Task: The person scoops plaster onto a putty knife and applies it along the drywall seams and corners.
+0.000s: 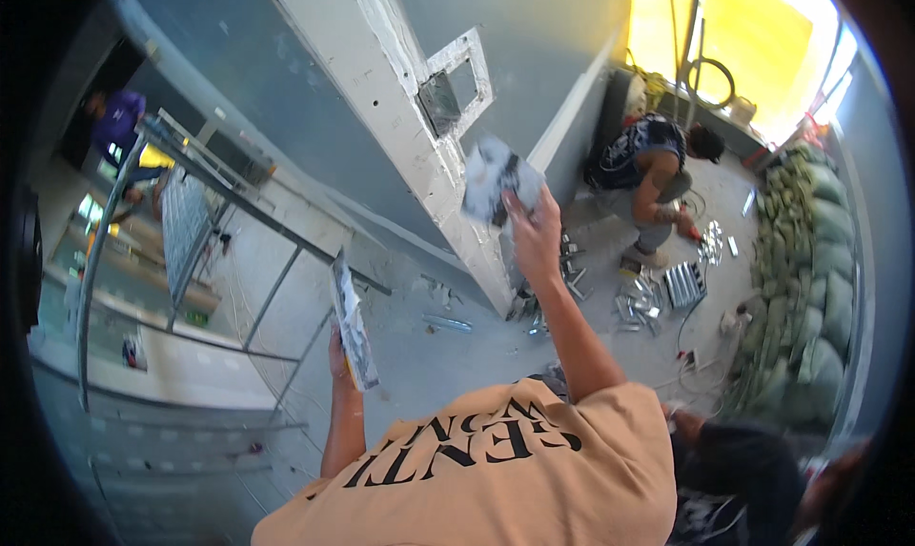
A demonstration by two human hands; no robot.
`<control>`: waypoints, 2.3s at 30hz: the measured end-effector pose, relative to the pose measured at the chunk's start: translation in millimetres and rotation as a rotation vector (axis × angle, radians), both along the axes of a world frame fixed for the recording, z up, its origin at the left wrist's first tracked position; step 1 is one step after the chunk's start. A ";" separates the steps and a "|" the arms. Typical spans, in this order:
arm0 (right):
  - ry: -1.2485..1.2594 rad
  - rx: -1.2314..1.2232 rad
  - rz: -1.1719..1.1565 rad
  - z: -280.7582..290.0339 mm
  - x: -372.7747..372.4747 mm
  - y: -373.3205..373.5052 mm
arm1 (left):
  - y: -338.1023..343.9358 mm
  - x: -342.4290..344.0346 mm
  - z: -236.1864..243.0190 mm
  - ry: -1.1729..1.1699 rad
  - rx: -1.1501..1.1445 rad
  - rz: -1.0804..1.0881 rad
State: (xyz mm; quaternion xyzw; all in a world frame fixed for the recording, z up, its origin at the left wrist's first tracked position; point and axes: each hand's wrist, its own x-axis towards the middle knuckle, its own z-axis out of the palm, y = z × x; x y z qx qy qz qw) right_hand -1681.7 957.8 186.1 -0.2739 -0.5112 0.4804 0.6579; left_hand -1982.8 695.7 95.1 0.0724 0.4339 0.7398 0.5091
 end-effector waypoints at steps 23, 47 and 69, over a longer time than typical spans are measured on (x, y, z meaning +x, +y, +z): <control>-0.402 0.202 -0.602 101.4 -146.7 -77.5 | -138.0 -151.8 19.6 0.021 -0.051 -0.157; -0.432 0.237 -0.622 37.8 -131.4 -34.5 | -73.4 -48.0 14.7 -0.003 -0.067 -0.194; -0.318 0.198 -0.218 110.8 -81.0 -82.7 | -103.7 -40.6 2.4 -0.045 -0.031 -0.250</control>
